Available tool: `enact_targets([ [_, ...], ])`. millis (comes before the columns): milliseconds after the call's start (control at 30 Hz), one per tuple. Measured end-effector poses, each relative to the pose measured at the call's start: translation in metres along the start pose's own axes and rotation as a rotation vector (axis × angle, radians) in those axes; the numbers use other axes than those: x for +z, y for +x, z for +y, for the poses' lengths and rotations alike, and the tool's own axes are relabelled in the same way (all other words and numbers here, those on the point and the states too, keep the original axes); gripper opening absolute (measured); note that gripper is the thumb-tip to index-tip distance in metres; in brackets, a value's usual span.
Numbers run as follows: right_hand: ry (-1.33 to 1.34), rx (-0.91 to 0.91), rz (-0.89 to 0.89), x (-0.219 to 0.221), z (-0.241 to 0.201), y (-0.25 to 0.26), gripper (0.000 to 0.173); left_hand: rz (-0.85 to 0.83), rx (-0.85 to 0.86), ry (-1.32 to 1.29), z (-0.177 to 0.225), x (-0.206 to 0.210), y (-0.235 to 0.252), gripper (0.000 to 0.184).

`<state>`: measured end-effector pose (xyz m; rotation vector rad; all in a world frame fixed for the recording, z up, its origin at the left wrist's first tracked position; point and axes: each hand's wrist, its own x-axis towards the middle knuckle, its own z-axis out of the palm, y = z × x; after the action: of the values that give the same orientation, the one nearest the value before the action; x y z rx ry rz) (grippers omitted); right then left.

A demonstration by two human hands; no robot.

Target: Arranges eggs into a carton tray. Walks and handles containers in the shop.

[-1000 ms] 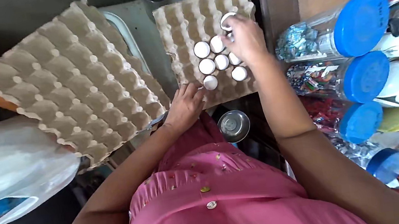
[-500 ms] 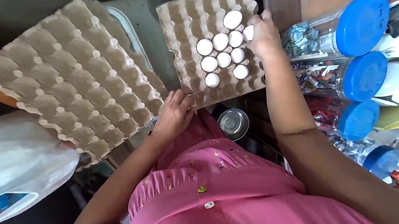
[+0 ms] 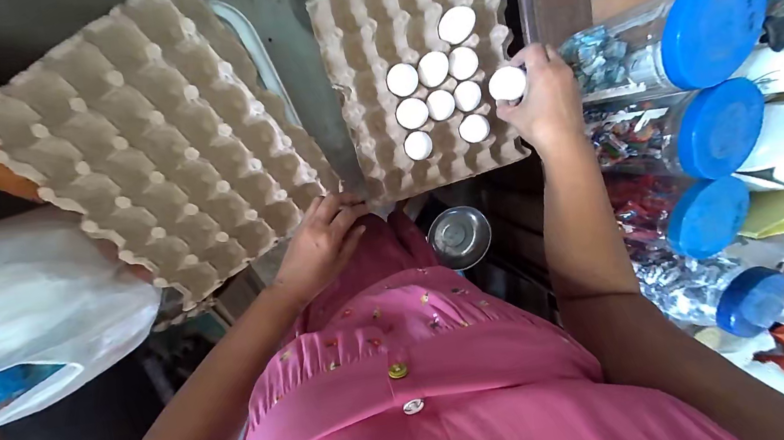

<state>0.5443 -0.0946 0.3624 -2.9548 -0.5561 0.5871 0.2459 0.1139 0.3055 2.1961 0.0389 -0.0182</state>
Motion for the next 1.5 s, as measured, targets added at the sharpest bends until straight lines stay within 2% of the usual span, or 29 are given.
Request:
enact_targets([
  [167,0.146,-0.109,0.008,0.001,-0.014,-0.041,0.055,0.021,0.003,-0.018,0.003,0.001,-0.004,0.025],
  [267,0.127,-0.137,-0.038,0.012,-0.025,-0.057,0.053,0.009,0.006,-0.024,0.004,0.002,-0.004,0.024],
  [567,-0.137,-0.139,-0.116,0.065,-0.037,-0.045,0.052,-0.02,0.064,-0.049,0.004,0.002,-0.007,0.024],
  [733,-0.035,-0.17,-0.156,0.065,-0.032,-0.042,0.047,-0.048,0.045,-0.04,0.005,0.004,-0.008,0.024],
  [833,0.089,-0.17,-0.15,0.043,-0.026,-0.03,0.04,-0.066,0.047,-0.039,0.006,0.003,-0.008,0.024],
  [967,0.146,-0.135,-0.023,0.017,-0.028,0.015,0.037,-0.088,0.066,-0.042,0.006,0.003,-0.006,0.023],
  [1033,0.126,-0.059,0.037,0.019,-0.035,0.046,0.043,-0.118,0.065,-0.048,0.008,0.004,-0.006,0.023],
  [1167,0.035,0.141,0.028,0.034,-0.05,0.092,0.059,-0.131,0.085,-0.03,0.008,0.007,-0.004,0.022],
  [1367,0.001,0.218,0.107,0.03,-0.058,0.09,0.063,-0.151,0.058,-0.033,0.006,0.009,-0.009,0.022],
  [1500,0.034,0.087,0.185,0.02,-0.069,0.072,0.062,-0.149,0.039,-0.03,0.002,0.007,-0.014,0.023],
])
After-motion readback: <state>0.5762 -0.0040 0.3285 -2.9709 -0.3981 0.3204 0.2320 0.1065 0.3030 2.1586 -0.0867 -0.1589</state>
